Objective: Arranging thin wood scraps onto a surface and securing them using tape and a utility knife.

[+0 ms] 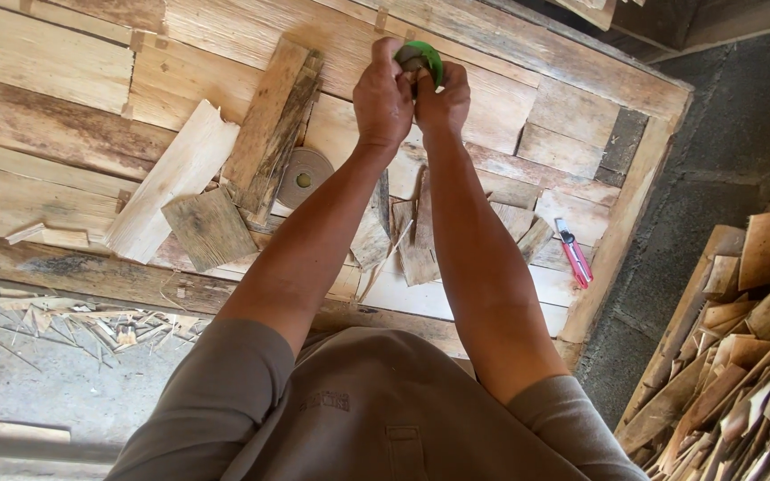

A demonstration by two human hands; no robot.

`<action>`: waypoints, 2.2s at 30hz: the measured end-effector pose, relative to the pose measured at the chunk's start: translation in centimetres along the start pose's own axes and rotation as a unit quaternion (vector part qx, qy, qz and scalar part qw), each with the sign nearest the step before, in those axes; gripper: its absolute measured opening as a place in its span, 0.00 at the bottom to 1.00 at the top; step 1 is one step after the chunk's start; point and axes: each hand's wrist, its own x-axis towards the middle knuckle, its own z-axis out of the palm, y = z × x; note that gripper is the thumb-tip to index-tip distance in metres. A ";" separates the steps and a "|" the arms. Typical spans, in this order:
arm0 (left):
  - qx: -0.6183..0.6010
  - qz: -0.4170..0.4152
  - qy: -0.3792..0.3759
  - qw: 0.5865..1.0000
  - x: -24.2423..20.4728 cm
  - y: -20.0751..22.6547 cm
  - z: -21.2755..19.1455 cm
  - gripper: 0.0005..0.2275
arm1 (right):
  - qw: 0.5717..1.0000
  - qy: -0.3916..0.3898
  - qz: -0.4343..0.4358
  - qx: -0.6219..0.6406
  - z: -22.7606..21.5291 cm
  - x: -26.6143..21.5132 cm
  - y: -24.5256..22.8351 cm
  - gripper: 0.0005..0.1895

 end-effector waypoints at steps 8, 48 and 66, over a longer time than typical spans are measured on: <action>-0.135 -0.029 0.027 0.990 -2.4 2.7 -1.7 0.20 | 0.999 0.023 -0.042 0.018 -4.8 -1.7 -3.4 0.13; 0.313 0.276 -0.349 0.839 -10.6 4.1 18.1 0.21 | 0.963 -0.218 -0.040 -0.153 -23.9 8.3 8.6 0.03; 0.265 0.284 -0.418 0.821 -9.5 5.6 15.2 0.27 | 0.930 -0.212 -0.124 -0.272 -22.6 9.3 8.2 0.02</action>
